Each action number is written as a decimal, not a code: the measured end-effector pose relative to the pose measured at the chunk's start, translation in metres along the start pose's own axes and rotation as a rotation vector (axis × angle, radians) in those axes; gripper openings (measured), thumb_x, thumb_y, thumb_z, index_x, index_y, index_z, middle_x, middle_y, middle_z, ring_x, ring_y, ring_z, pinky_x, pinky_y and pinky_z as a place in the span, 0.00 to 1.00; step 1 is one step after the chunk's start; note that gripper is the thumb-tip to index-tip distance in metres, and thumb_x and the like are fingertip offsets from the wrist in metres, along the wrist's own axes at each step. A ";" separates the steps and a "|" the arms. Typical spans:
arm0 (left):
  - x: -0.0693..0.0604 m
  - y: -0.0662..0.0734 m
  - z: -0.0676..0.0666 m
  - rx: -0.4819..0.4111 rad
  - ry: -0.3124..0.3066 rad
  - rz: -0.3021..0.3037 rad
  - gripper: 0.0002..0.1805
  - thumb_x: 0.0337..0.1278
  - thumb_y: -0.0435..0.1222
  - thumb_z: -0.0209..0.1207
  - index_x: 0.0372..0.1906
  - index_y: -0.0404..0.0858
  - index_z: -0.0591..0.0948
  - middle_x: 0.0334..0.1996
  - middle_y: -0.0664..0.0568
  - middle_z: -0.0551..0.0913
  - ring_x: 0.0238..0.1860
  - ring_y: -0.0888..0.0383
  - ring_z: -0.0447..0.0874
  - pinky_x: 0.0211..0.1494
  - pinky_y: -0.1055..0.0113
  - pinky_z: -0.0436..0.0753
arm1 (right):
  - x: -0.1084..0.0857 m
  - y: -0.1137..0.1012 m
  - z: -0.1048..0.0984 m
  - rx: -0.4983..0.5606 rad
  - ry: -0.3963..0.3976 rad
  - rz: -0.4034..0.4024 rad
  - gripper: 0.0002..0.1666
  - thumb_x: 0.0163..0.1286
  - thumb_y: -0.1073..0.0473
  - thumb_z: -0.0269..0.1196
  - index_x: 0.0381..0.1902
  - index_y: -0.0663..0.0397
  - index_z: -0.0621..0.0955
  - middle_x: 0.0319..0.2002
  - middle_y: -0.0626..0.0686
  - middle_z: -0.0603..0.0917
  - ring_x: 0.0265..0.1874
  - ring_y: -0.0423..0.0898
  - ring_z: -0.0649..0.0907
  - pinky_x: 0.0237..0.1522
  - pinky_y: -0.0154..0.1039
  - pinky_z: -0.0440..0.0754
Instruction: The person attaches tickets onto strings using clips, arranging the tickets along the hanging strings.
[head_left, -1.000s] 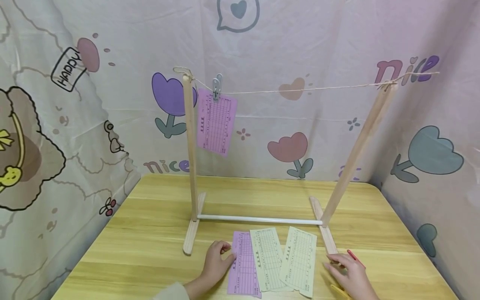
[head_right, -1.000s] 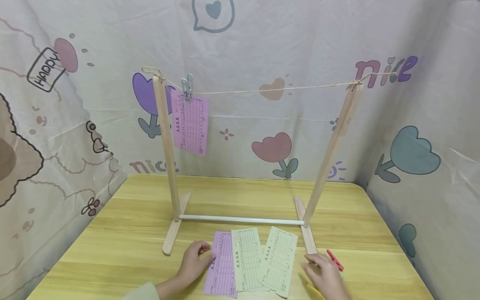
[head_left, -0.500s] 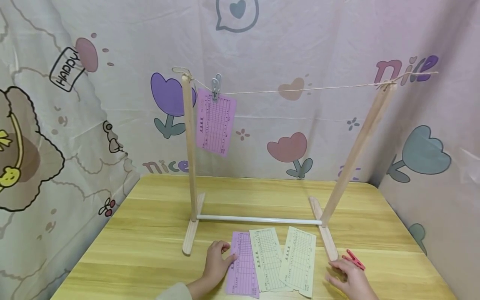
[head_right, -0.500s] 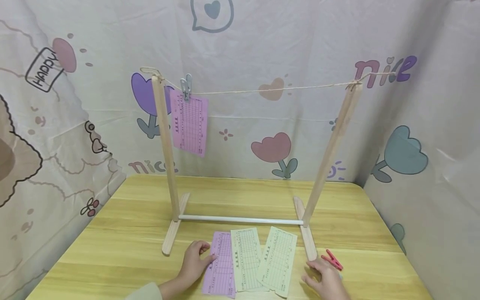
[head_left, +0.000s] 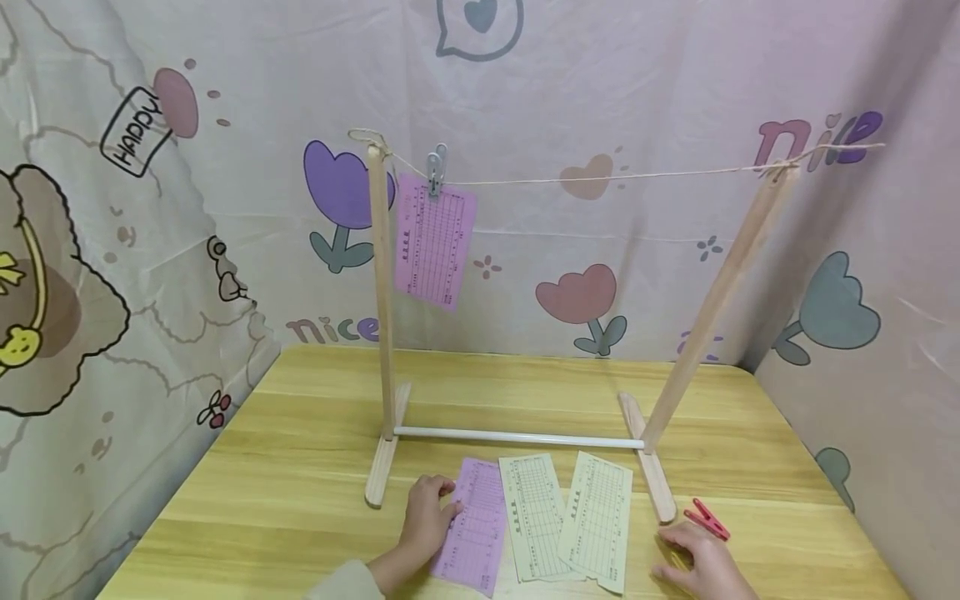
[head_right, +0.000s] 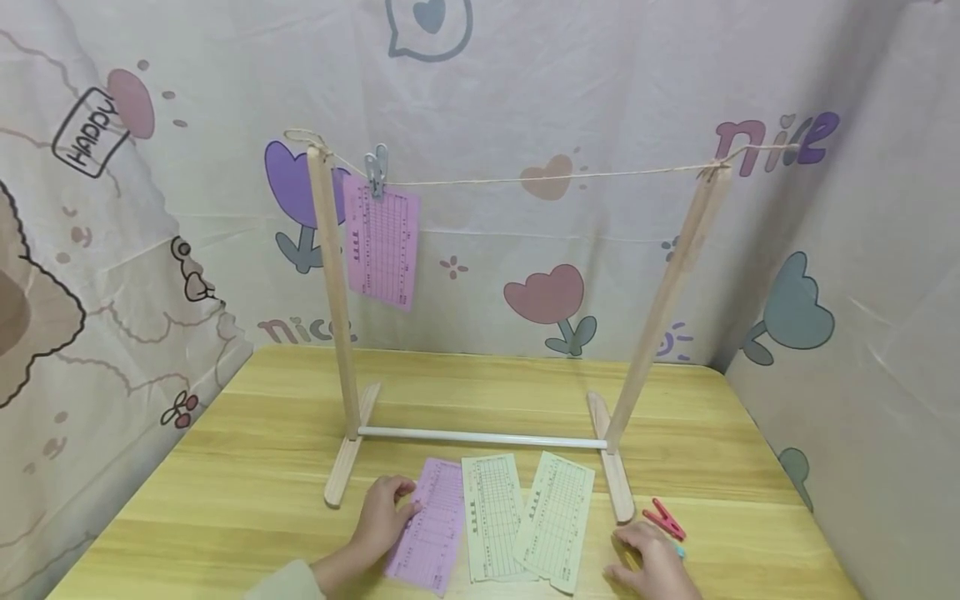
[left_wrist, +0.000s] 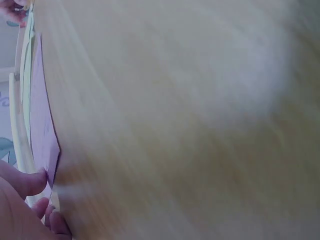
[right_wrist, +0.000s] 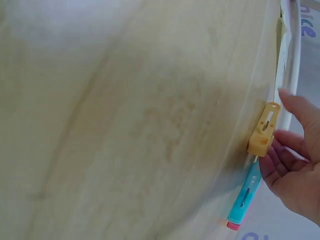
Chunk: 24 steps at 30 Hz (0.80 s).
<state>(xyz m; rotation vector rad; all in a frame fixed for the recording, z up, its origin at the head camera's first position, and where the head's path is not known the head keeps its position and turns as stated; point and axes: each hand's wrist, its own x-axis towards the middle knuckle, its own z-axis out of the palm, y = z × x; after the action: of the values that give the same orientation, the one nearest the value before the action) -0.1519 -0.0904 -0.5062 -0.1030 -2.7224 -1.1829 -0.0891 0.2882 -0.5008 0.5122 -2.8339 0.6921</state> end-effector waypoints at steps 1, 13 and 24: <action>0.001 -0.001 -0.002 0.007 0.002 0.001 0.14 0.37 0.28 0.68 0.35 0.31 0.80 0.31 0.49 0.76 0.34 0.57 0.72 0.38 0.68 0.77 | 0.001 0.000 -0.001 -0.005 -0.015 -0.006 0.25 0.41 0.54 0.75 0.35 0.64 0.82 0.32 0.53 0.83 0.33 0.33 0.78 0.33 0.35 0.80; 0.003 -0.006 -0.013 0.002 -0.023 -0.009 0.16 0.37 0.26 0.67 0.38 0.28 0.79 0.33 0.45 0.77 0.36 0.54 0.75 0.41 0.64 0.80 | 0.010 -0.001 -0.014 0.000 -0.275 0.076 0.25 0.48 0.48 0.72 0.37 0.62 0.83 0.36 0.50 0.81 0.34 0.39 0.77 0.35 0.35 0.77; 0.004 0.001 -0.014 0.078 -0.023 -0.070 0.19 0.34 0.29 0.70 0.36 0.27 0.78 0.31 0.43 0.78 0.34 0.52 0.75 0.39 0.61 0.79 | 0.008 0.002 -0.014 0.011 -0.264 0.054 0.19 0.47 0.52 0.73 0.32 0.60 0.83 0.31 0.46 0.79 0.30 0.32 0.74 0.32 0.33 0.76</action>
<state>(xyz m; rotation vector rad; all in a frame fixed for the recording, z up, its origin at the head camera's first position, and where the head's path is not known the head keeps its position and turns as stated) -0.1541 -0.1002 -0.4950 -0.0116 -2.8091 -1.0980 -0.0958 0.2945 -0.4875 0.5695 -3.1008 0.6963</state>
